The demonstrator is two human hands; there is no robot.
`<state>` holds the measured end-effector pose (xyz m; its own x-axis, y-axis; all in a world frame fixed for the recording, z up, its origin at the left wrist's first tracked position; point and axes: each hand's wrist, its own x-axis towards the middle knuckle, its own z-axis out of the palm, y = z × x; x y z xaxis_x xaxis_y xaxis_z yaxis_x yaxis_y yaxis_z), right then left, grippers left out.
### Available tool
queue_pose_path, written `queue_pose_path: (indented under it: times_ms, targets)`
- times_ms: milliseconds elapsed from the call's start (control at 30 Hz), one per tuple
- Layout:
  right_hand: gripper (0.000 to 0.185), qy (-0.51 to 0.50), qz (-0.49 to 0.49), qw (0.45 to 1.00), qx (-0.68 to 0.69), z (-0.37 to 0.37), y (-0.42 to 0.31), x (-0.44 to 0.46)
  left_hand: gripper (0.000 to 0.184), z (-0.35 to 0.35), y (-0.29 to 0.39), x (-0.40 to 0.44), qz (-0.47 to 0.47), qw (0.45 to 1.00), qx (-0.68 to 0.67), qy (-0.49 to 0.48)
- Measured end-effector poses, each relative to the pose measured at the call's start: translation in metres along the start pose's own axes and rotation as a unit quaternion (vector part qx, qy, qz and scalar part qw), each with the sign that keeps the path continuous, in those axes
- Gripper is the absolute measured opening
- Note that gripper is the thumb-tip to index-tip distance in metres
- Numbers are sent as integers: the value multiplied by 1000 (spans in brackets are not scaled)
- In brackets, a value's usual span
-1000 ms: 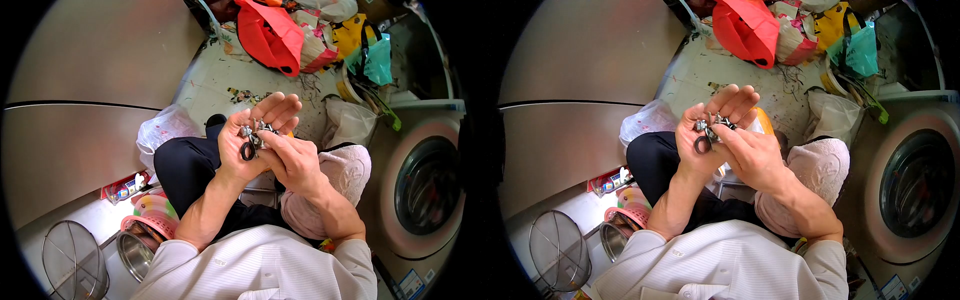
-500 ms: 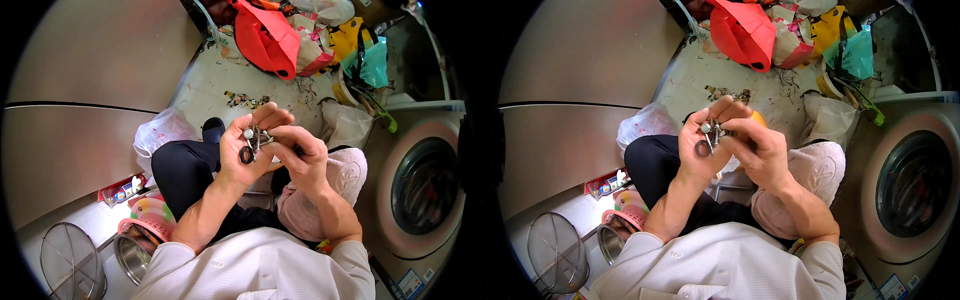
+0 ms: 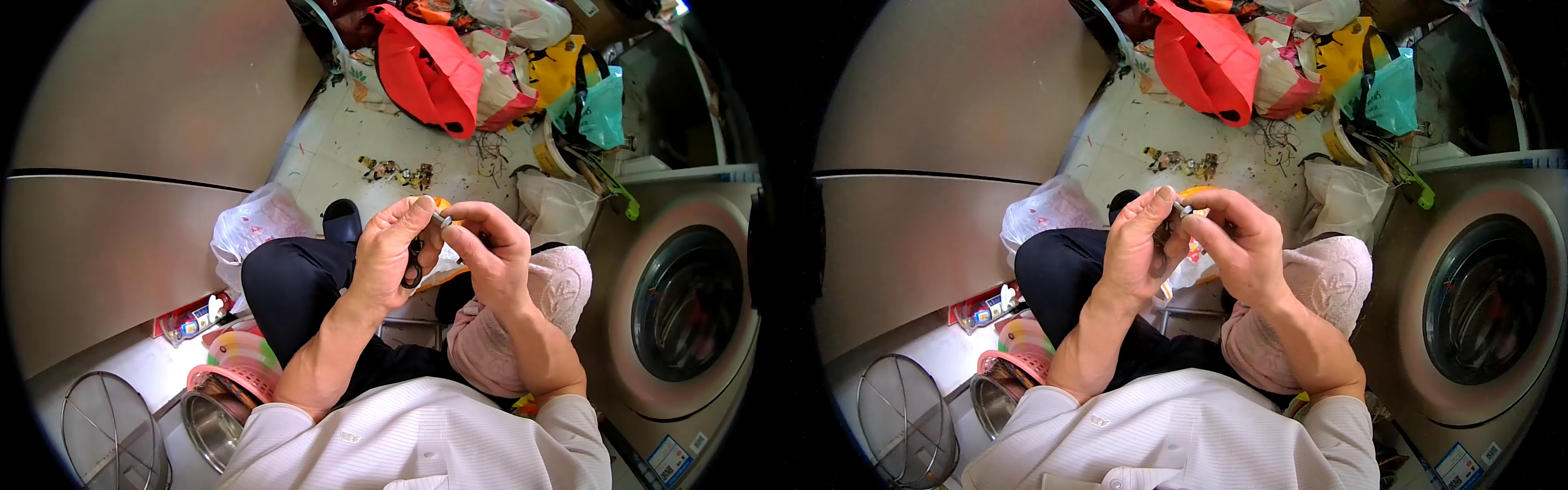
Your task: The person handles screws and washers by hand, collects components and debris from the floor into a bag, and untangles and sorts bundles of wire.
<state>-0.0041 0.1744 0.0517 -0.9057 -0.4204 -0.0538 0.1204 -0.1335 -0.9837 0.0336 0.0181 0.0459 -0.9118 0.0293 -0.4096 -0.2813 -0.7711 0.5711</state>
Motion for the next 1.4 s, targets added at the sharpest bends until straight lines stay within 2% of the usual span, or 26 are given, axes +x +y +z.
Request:
queue_pose_path:
  times_ms: [33, 167, 267, 367, 467, 567, 700, 767, 867, 1033, 1100, 1167, 1200, 1267, 1300, 1400]
  targets:
    - [20, 5, -19, 996, -84, -1, 0, -1, 29, -1, 1, -1, -1, 1000, 4, -3]
    - [19, 21, -96, 982, -159, 8, 0, 1, 26, -2, 2, -1, -3, 1000, 6, -16]
    - [18, 24, -4, 999, -28, 11, -1, 2, 24, 2, 4, -2, -39, 997, -60, 6]
    - [21, 10, 128, 981, 145, 5, -3, 7, 27, -3, 4, -1, -70, 990, -118, -11]
    - [22, -5, 150, 976, 159, 3, -3, 8, 27, -9, 5, 0, -59, 968, -223, -102]
    - [22, -6, 167, 971, 172, 4, -4, 7, 25, -13, 5, 1, -44, 957, -249, -140]
    - [24, -7, 171, 966, 196, 0, 0, 7, 27, -10, 6, 2, -23, 962, -245, -119]
    - [27, -9, 177, 959, 222, -4, 0, 8, 31, -6, 8, 2, -17, 968, -245, -50]
    - [36, -9, 219, 912, 346, -8, -1, 12, 32, -6, 7, 4, -20, 971, -230, -56]
    - [32, 27, 242, 907, 344, -5, -7, 13, 31, -12, 0, 7, -56, 979, -193, -22]
    - [29, -39, 206, 931, 300, -8, -4, 10, 28, -14, 1, 6, -67, 976, -199, -52]
    - [28, -26, 203, 936, 286, -5, -7, 8, 25, -16, 1, 6, -77, 982, -169, -24]
    - [27, -32, 177, 955, 236, -4, -7, 7, 20, -10, 2, 5, -63, 988, -138, 6]
    - [21, -25, 138, 977, 162, -1, -10, 7, 21, -8, 0, 5, -43, 995, -88, 12]
    - [21, -24, 137, 977, 162, -1, -10, 7, 22, -6, -1, 5, -23, 999, -39, 19]
    - [15, -24, 130, 982, 133, -2, -8, 7, 16, -4, -4, 5, 5, 1000, -18, 13]
